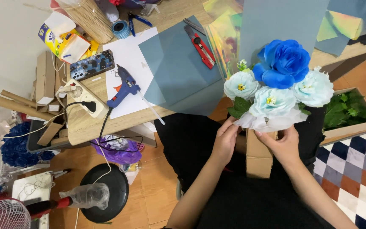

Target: The person wraps a bouquet of artificial blue and white flowers in a cardboard box using iridescent paper. They fold the paper around the box and adjust the arrangement of the flowers and the wrapping material.

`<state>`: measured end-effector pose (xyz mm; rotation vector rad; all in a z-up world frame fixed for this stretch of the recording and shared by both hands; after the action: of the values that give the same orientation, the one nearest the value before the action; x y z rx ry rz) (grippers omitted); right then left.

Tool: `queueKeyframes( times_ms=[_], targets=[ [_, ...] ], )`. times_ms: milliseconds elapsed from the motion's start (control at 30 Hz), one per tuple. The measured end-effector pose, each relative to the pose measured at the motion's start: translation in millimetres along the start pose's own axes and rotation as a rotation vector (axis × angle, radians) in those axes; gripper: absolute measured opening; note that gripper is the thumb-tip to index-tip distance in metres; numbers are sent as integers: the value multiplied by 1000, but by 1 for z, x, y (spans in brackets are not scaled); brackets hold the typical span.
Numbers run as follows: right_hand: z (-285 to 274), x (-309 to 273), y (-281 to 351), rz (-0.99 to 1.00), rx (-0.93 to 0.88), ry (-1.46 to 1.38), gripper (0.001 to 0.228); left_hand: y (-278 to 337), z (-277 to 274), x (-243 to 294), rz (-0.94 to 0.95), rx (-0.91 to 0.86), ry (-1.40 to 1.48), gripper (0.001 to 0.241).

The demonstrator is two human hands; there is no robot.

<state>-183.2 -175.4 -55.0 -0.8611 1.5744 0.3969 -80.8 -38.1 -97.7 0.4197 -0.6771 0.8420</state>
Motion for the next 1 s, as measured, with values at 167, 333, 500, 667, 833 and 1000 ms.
queueKeyframes(
  times_ms=[167, 333, 500, 667, 833, 1000],
  targets=[
    [2, 3, -2, -9, -6, -9, 74, 4, 13, 23, 47, -20, -209, 37],
    [1, 3, -2, -16, -4, -5, 75, 3, 18, 35, 85, -14, -338, 36],
    [3, 6, -3, -8, -20, 4, 72, -3, 9, 29, 142, 19, -406, 34],
    [4, 12, -5, -29, -41, 46, 67, -8, 9, 33, 164, 84, -354, 34],
    [4, 15, -7, -36, -55, 55, 64, -22, -4, 17, 138, 127, -189, 33],
    [8, -2, 0, 21, -75, 63, 72, -12, 15, 56, 292, 153, -237, 29]
  ],
)
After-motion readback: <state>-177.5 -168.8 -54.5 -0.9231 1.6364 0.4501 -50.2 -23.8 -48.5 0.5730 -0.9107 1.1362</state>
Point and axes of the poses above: each hand's wrist, its own y-axis away from the middle knuckle, its own z-axis out of the palm, x = y × z, the point moved 10 cm from there along -y, towards the middle knuckle, and after that the axes turned 5 degrees about y, right-handed, at the moved point
